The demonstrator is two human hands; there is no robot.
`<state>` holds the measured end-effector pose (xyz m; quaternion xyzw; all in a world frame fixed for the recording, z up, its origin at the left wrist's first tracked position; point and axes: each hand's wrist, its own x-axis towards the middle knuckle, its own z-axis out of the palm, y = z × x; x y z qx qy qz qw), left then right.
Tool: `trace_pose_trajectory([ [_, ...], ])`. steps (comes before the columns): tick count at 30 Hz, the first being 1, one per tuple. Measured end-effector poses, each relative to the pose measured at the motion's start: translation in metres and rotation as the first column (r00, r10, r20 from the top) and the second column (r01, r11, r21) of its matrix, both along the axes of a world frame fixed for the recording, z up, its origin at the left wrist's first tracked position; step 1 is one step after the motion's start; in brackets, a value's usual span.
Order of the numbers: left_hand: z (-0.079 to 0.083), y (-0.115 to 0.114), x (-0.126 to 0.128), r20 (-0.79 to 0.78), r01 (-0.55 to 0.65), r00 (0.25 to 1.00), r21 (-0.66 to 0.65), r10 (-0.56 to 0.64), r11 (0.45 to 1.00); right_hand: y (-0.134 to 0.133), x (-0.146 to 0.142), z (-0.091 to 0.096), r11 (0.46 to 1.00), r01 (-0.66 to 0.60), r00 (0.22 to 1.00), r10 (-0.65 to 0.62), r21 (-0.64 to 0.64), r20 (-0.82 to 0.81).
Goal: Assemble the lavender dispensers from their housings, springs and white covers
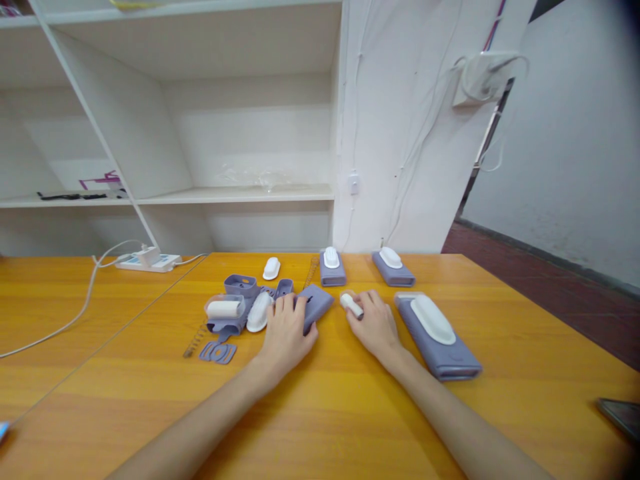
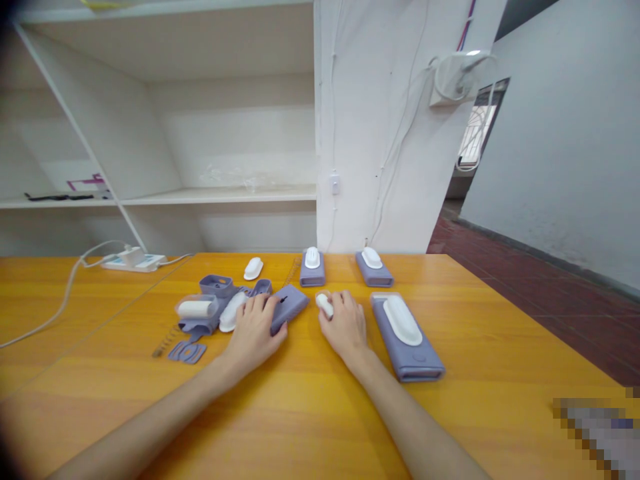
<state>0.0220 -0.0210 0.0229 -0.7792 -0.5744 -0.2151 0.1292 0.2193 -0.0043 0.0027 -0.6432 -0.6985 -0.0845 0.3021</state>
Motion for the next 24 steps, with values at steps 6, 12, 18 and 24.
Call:
trace_pose_trajectory([
  [6,0.0,-0.001,0.008,-0.047,0.08,0.996,0.046,-0.078,0.996,-0.004,-0.005,0.004,0.997,-0.055,0.996,0.059,-0.055,0.061],
  [12,0.003,0.0,0.014,-0.067,0.135,0.989,0.092,-0.129,0.987,-0.002,-0.004,0.004,0.986,-0.122,0.99,0.129,-0.118,0.06],
  [18,-0.001,0.005,0.016,-0.076,0.159,0.985,0.089,-0.153,0.983,0.005,-0.002,0.001,0.987,-0.117,0.993,0.112,-0.108,-0.045],
  [24,-0.003,0.006,0.014,-0.076,0.167,0.984,0.086,-0.16,0.982,0.008,0.0,0.001,0.993,-0.055,0.997,0.06,0.1,-0.048],
])
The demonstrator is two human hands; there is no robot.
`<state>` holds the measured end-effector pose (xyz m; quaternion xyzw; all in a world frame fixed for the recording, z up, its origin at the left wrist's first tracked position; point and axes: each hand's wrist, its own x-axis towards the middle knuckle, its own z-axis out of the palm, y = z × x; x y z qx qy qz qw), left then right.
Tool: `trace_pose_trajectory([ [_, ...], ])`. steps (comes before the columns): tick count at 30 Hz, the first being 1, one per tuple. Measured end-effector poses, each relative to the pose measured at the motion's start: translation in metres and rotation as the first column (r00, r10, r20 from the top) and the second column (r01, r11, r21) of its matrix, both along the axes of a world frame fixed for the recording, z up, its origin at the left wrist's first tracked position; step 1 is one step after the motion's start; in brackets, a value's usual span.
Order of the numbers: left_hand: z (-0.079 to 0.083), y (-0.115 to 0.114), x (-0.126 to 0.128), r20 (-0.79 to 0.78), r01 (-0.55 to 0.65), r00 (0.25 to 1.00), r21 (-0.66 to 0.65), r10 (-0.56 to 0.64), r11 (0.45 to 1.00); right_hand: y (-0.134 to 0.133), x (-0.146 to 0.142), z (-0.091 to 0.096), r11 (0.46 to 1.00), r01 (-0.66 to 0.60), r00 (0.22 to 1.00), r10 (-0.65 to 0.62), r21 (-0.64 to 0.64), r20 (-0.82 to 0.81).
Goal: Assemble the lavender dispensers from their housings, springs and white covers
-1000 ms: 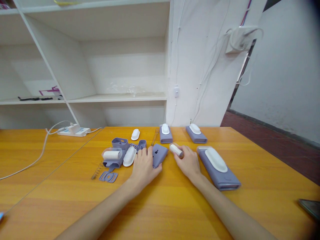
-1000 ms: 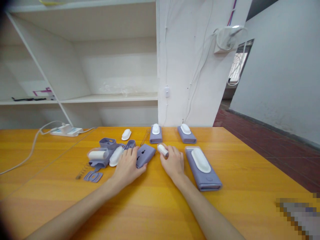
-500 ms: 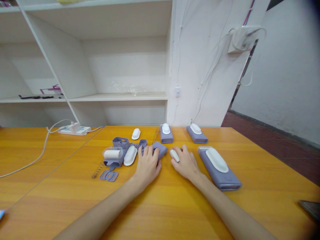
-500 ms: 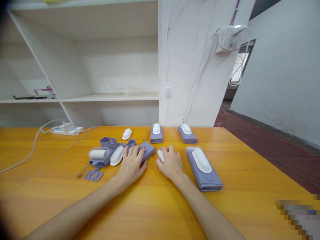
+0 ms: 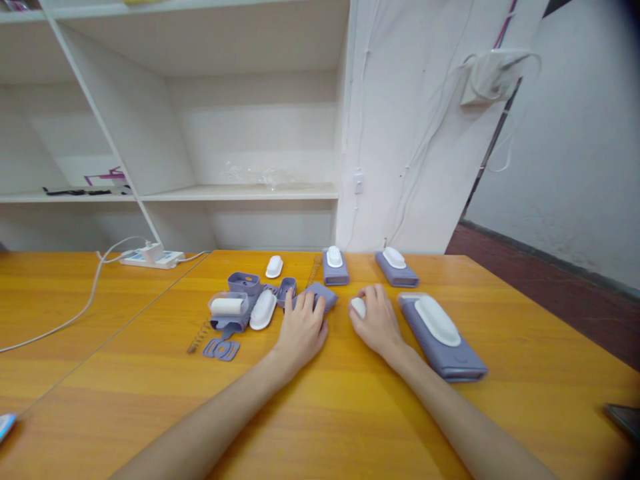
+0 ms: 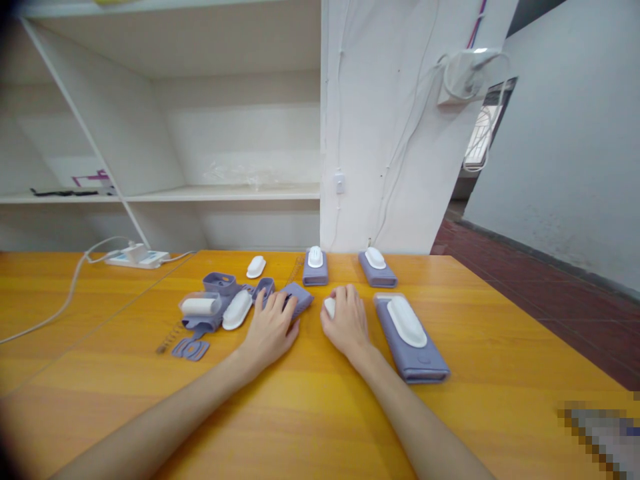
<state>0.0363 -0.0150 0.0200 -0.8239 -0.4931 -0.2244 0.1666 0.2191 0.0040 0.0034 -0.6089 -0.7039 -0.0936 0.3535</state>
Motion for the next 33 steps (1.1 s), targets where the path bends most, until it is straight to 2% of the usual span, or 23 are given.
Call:
trace_pose_trajectory([
  [6,-0.002,0.001,0.0,0.004,0.003,1.0,-0.002,-0.003,1.0,-0.002,0.0,0.001,0.992,0.064,0.998,-0.067,0.109,0.02],
  [11,-0.003,0.002,0.0,0.001,-0.003,1.0,-0.003,0.003,1.0,0.002,0.002,-0.004,0.993,-0.01,1.0,0.008,0.121,0.019],
  [18,-0.002,0.0,-0.001,0.004,-0.006,1.0,-0.007,0.006,1.0,0.006,0.007,-0.005,0.99,-0.02,0.979,0.047,0.137,-0.196],
  [21,-0.001,0.001,-0.002,0.004,-0.009,1.0,-0.001,0.009,1.0,0.006,0.008,-0.003,0.989,-0.016,0.969,0.052,0.146,-0.241],
  [29,-0.002,0.006,-0.009,0.034,-0.027,0.999,0.004,0.026,1.0,0.005,0.007,-0.002,0.986,-0.017,0.979,0.051,0.168,-0.197],
  [33,-0.005,0.007,-0.012,0.05,-0.013,0.999,0.007,0.012,1.0,0.006,0.008,-0.002,0.97,0.01,0.975,0.044,0.241,-0.218],
])
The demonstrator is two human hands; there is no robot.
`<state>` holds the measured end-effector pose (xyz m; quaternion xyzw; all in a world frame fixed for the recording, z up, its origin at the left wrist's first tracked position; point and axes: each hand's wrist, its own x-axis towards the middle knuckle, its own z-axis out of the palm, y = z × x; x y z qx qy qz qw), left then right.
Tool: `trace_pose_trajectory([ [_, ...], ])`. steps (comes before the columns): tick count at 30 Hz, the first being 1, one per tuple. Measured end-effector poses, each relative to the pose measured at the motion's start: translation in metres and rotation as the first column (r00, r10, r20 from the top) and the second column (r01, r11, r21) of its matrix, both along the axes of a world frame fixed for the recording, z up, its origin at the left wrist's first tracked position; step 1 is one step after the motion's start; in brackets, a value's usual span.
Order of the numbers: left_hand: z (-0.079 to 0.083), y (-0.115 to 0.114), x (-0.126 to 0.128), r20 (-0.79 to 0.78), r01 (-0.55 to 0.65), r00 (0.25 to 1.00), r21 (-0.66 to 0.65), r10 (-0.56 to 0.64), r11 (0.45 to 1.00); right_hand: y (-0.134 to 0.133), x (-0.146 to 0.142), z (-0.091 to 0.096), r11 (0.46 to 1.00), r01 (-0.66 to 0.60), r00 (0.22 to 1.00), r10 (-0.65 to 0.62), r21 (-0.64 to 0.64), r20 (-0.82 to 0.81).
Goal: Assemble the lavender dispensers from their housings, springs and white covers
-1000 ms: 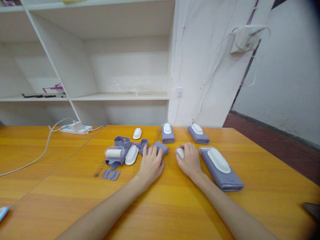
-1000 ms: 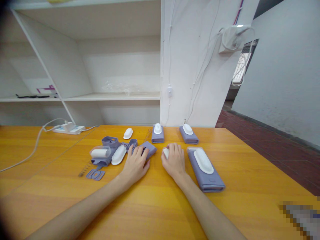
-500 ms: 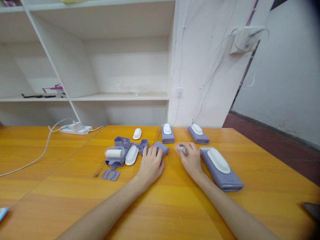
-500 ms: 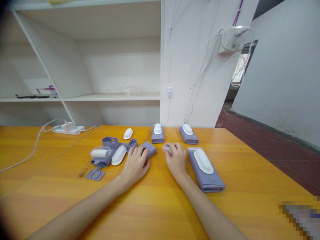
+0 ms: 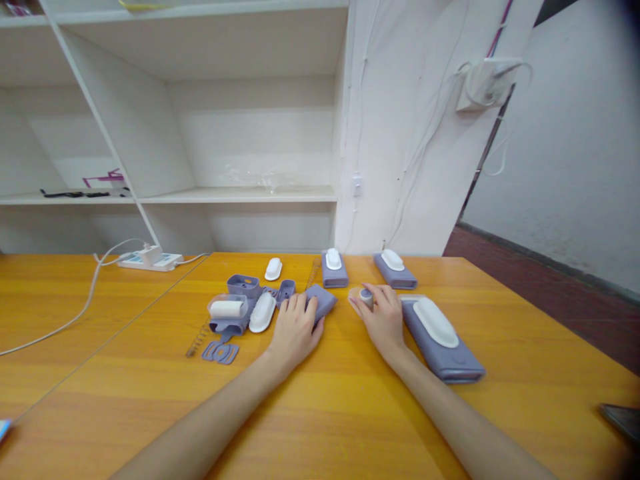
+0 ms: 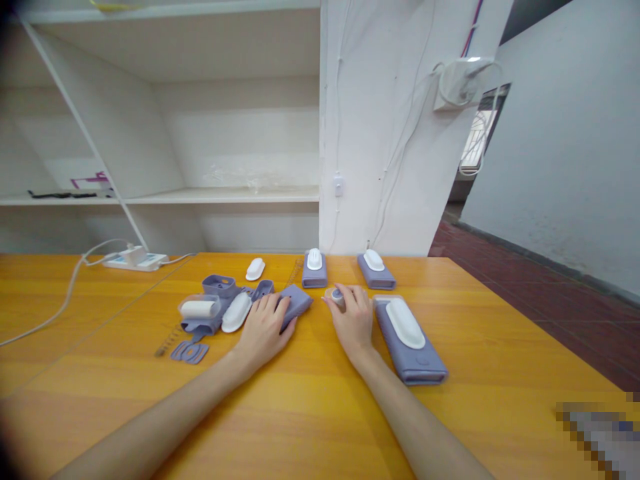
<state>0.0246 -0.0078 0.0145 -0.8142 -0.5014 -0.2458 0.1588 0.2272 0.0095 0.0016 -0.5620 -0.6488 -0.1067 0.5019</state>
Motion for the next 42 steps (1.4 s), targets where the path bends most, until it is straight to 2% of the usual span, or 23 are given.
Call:
trace_pose_trajectory([
  [3,-0.003,0.001,-0.002,0.014,-0.025,1.0,-0.001,0.026,1.0,-0.003,0.001,0.002,0.999,-0.015,1.0,0.016,0.05,-0.025],
  [6,-0.003,0.001,-0.005,0.025,-0.023,0.999,-0.015,0.024,1.0,-0.011,-0.002,0.006,0.994,-0.094,0.994,0.097,0.057,-0.045],
  [10,0.003,0.0,-0.012,0.035,0.129,0.991,-0.063,-0.127,0.99,-0.022,-0.015,0.005,0.958,-0.286,0.943,0.279,-0.009,-0.18],
  [13,0.008,0.0,-0.015,0.056,0.229,0.973,-0.085,-0.224,0.97,-0.025,-0.028,0.001,0.929,-0.362,0.908,0.335,-0.07,-0.252],
  [23,0.001,0.002,-0.011,0.149,0.168,0.977,-0.092,-0.153,0.981,-0.017,-0.033,-0.009,0.946,-0.291,0.95,0.267,-0.145,-0.161],
  [26,0.003,0.006,-0.019,0.15,0.251,0.96,-0.098,-0.236,0.963,-0.016,-0.03,-0.008,0.958,-0.246,0.955,0.213,-0.149,-0.207],
  [30,0.006,0.012,-0.033,0.15,0.405,0.909,-0.107,-0.388,0.908,-0.011,-0.024,-0.007,0.968,-0.187,0.932,0.121,-0.168,-0.342],
  [33,0.007,0.014,-0.038,0.143,0.47,0.88,-0.115,-0.454,0.875,-0.007,-0.02,-0.01,0.97,-0.168,0.911,0.083,-0.178,-0.404],
  [42,0.007,0.011,-0.036,0.096,0.462,0.886,-0.078,-0.454,0.884,-0.005,-0.025,-0.014,0.941,-0.295,0.889,0.208,-0.163,-0.409],
])
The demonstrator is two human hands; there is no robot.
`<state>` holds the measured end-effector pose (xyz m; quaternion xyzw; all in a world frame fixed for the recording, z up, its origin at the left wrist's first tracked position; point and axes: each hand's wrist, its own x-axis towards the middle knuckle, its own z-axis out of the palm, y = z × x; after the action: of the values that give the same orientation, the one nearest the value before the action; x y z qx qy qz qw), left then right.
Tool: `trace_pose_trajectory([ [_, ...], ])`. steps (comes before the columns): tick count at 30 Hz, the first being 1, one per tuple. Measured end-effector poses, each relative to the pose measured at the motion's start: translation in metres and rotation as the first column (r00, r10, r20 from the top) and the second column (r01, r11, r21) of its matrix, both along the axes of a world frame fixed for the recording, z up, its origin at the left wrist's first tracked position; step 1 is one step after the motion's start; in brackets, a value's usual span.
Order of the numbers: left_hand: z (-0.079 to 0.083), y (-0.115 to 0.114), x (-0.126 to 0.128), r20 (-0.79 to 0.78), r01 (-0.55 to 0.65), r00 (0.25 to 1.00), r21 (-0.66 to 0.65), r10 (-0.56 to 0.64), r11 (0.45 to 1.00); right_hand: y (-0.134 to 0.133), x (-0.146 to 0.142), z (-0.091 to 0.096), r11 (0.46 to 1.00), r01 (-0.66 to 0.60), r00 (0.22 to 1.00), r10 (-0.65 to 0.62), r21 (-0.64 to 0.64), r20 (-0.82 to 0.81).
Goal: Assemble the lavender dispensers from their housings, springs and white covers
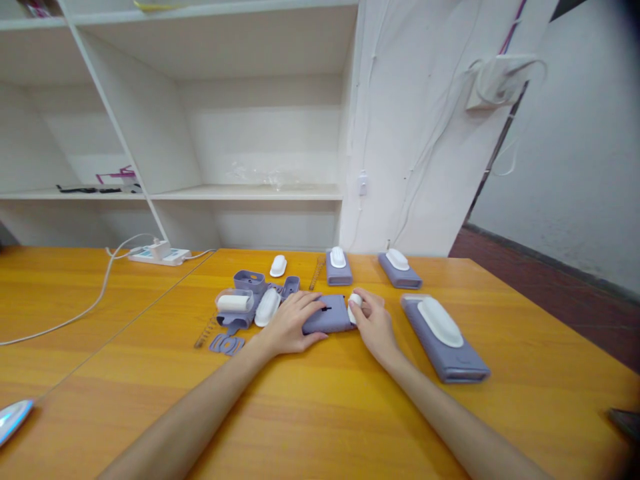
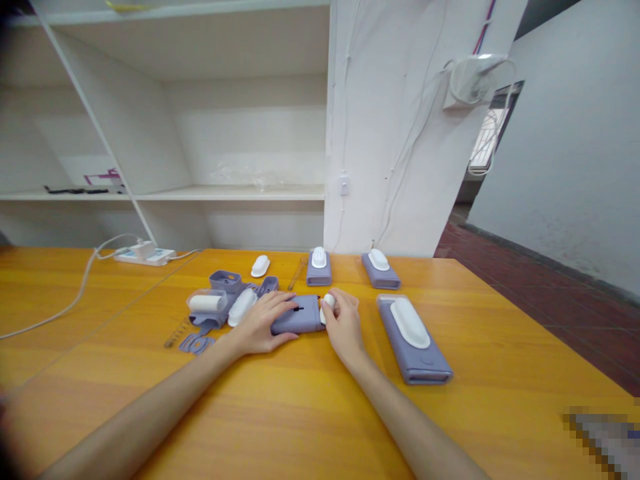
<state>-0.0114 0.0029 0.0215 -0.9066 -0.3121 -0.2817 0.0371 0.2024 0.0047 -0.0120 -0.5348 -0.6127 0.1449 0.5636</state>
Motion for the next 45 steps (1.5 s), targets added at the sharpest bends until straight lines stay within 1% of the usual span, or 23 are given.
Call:
trace_pose_trajectory([
  [5,-0.003,-0.001,0.001,-0.01,-0.011,1.0,0.017,0.011,1.0,-0.002,0.001,0.002,0.995,-0.075,0.994,0.069,-0.067,-0.087],
  [8,-0.004,-0.002,0.003,-0.001,-0.006,1.0,0.054,0.006,0.999,-0.006,0.0,0.006,0.992,-0.104,0.993,0.099,-0.069,-0.067],
  [11,-0.004,-0.002,0.003,0.031,0.009,0.999,0.089,-0.012,0.996,-0.011,-0.001,0.013,0.985,-0.163,0.985,0.16,-0.05,-0.055],
  [14,-0.004,-0.002,0.002,0.06,0.026,0.998,0.108,-0.033,0.994,-0.014,0.002,0.018,0.978,-0.206,0.977,0.207,-0.023,0.053],
  [17,-0.003,-0.002,0.001,0.078,0.042,0.996,0.11,-0.05,0.993,-0.015,0.007,0.02,0.974,-0.225,0.956,0.215,0.025,0.2],
  [19,-0.003,-0.001,0.001,0.088,0.05,0.994,0.105,-0.059,0.993,-0.015,0.011,0.02,0.973,-0.231,0.943,0.217,0.025,0.251],
  [22,-0.003,0.001,0.001,0.1,0.065,0.992,0.087,-0.074,0.994,-0.014,0.015,0.022,0.973,-0.232,0.929,0.224,-0.007,0.295],
  [26,-0.005,0.002,0.0,0.106,0.109,0.987,0.082,-0.117,0.991,-0.016,0.017,0.025,0.963,-0.268,0.908,0.256,-0.012,0.33],
  [29,-0.005,0.003,0.0,0.095,0.116,0.988,0.094,-0.125,0.989,-0.018,0.015,0.021,0.959,-0.281,0.906,0.276,-0.031,0.322],
  [31,-0.006,0.004,0.0,0.098,0.102,0.989,0.114,-0.114,0.988,-0.018,0.013,0.016,0.953,-0.299,0.905,0.298,-0.046,0.302],
  [34,-0.007,0.004,0.0,0.127,0.064,0.988,0.163,-0.085,0.985,-0.021,0.006,0.011,0.931,-0.365,0.899,0.36,-0.026,0.249],
  [35,-0.007,0.004,0.0,0.137,0.053,0.987,0.185,-0.079,0.981,-0.022,0.003,0.011,0.923,-0.386,0.904,0.379,-0.008,0.199],
  [37,-0.007,0.005,0.0,0.145,0.046,0.986,0.229,-0.08,0.972,-0.025,-0.004,0.013,0.917,-0.398,0.917,0.397,0.023,0.034],
  [40,-0.007,0.005,-0.001,0.148,0.042,0.985,0.265,-0.084,0.963,-0.03,-0.013,0.018,0.923,-0.384,0.901,0.379,0.017,-0.21],
  [42,-0.007,0.005,0.0,0.153,0.03,0.985,0.263,-0.073,0.964,-0.031,-0.016,0.019,0.919,-0.394,0.877,0.373,-0.009,-0.302],
  [45,-0.007,0.005,0.0,0.15,0.017,0.987,0.246,-0.055,0.969,-0.03,-0.014,0.02,0.915,-0.403,0.848,0.36,-0.033,-0.39],
])
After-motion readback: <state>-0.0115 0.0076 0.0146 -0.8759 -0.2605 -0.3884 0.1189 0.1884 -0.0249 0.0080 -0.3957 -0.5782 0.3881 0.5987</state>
